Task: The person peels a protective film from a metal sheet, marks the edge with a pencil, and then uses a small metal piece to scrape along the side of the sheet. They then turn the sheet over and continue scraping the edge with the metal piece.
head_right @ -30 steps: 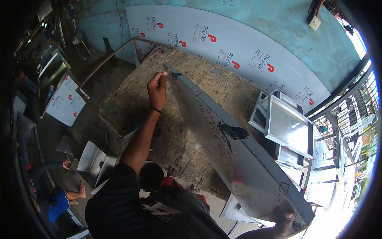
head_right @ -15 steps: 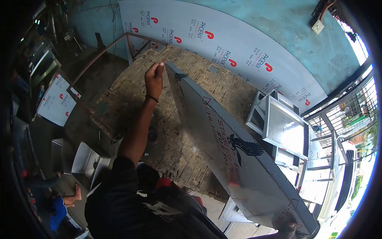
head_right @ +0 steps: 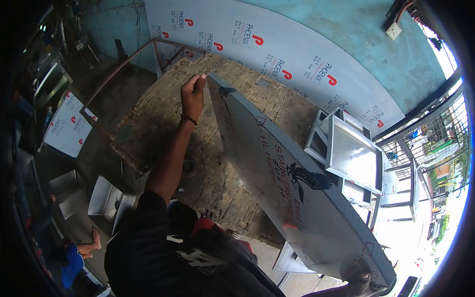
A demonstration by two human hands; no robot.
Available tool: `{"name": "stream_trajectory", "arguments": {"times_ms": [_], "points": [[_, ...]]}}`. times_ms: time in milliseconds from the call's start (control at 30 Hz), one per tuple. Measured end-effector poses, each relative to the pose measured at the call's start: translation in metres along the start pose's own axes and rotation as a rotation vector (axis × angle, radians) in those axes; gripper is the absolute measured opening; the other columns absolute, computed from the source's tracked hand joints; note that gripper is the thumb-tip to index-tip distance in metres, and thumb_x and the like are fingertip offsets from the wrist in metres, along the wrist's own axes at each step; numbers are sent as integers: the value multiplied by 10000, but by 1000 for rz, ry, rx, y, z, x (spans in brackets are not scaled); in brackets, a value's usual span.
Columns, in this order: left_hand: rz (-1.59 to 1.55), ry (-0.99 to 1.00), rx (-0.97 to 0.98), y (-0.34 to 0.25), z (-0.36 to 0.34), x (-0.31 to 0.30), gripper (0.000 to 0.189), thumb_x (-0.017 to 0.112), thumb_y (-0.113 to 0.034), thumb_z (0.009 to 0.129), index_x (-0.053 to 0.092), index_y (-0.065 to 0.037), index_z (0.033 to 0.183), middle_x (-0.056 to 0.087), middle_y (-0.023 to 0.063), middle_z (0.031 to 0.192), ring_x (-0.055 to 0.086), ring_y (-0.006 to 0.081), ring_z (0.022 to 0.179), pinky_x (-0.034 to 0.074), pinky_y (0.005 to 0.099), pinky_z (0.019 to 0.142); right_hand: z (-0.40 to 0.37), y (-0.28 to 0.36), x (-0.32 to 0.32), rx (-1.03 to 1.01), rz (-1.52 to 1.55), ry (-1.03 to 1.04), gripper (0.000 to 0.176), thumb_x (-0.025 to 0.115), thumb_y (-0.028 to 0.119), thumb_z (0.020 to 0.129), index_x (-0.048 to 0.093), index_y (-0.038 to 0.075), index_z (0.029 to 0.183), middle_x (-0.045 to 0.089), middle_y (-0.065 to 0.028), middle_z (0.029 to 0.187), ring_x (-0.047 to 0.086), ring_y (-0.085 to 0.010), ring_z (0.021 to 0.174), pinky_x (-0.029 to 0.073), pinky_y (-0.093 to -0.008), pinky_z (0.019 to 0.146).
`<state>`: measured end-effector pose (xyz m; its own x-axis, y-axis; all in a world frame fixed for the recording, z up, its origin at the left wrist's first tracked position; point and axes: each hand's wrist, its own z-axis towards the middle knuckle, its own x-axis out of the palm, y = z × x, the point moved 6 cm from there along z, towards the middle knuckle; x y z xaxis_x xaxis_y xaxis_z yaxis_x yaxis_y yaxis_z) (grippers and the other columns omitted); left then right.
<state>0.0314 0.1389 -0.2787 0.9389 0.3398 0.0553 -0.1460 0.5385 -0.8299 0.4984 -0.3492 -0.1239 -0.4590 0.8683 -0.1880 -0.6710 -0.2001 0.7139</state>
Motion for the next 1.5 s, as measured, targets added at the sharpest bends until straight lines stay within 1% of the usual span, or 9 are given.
{"name": "stream_trajectory", "arguments": {"times_ms": [667, 767, 867, 933, 1000, 1200, 1333, 1433, 1500], "points": [[93, 64, 55, -24, -24, 11, 360, 513, -294, 1027, 599, 2, 839, 351, 45, 584, 316, 89, 565, 302, 312, 511, -12, 19, 6, -33, -38, 43, 744, 894, 434, 686, 579, -55, 1150, 653, -131, 996, 640, -206, 854, 528, -357, 776], [85, 99, 36, -20, -20, 11, 354, 512, -283, 1027, 593, 1, 831, 356, 49, 577, 317, 93, 556, 302, 312, 508, -13, 20, 16, 136, 15, 81, 705, 887, 406, 706, 582, -52, 1147, 656, -126, 1001, 642, -201, 850, 528, -342, 777], [23, 22, 23, -5, -17, 9, 354, 518, -276, 1024, 583, 1, 815, 365, 59, 571, 314, 93, 546, 299, 311, 498, -15, 21, 19, 9, 50, 66, 670, 871, 381, 734, 583, -53, 1156, 660, -120, 987, 640, -191, 842, 523, -323, 778], [4, -18, 54, -12, -19, 9, 355, 524, -275, 1021, 580, 4, 809, 371, 65, 569, 315, 91, 545, 300, 311, 493, -17, 36, 30, -37, 13, -5, 629, 877, 405, 729, 611, -59, 1060, 638, -45, 854, 604, -145, 781, 481, -302, 744], [88, 90, 161, -40, -30, 14, 362, 527, -276, 1020, 569, 3, 794, 375, 73, 565, 308, 96, 536, 293, 311, 483, -14, 37, 26, -55, -8, -7, 632, 879, 405, 725, 607, -54, 1065, 639, -50, 865, 603, -147, 783, 484, -302, 746], [51, -50, 143, -41, -22, 10, 356, 532, -286, 1021, 596, -4, 814, 357, 71, 539, 292, 91, 513, 291, 302, 467, -13, 19, 10, -70, 41, 31, 632, 864, 396, 741, 600, -45, 1107, 647, -86, 941, 612, -172, 815, 492, -326, 754], [136, 76, 135, -37, -35, 16, 304, 550, -272, 1008, 646, -16, 875, 377, 82, 540, 307, 103, 508, 306, 304, 471, -11, 7, 2, 14, -61, 8, 615, 850, 382, 759, 605, -52, 1120, 657, -106, 976, 621, -190, 844, 499, -356, 768], [53, 2, 79, -32, -32, 14, 316, 549, -281, 1011, 630, -16, 858, 392, 83, 537, 317, 110, 498, 306, 303, 469, -10, 14, 11, -20, 12, 50, 614, 850, 383, 755, 605, -50, 1114, 653, -113, 965, 625, -194, 845, 502, -354, 766], [81, 30, 149, -42, -37, 20, 301, 551, -277, 1010, 646, -22, 882, 392, 86, 541, 322, 110, 496, 306, 303, 469, -8, 16, 16, -25, 59, 67, 608, 850, 374, 756, 604, -51, 1116, 652, -117, 962, 627, -197, 848, 505, -357, 766]]}}
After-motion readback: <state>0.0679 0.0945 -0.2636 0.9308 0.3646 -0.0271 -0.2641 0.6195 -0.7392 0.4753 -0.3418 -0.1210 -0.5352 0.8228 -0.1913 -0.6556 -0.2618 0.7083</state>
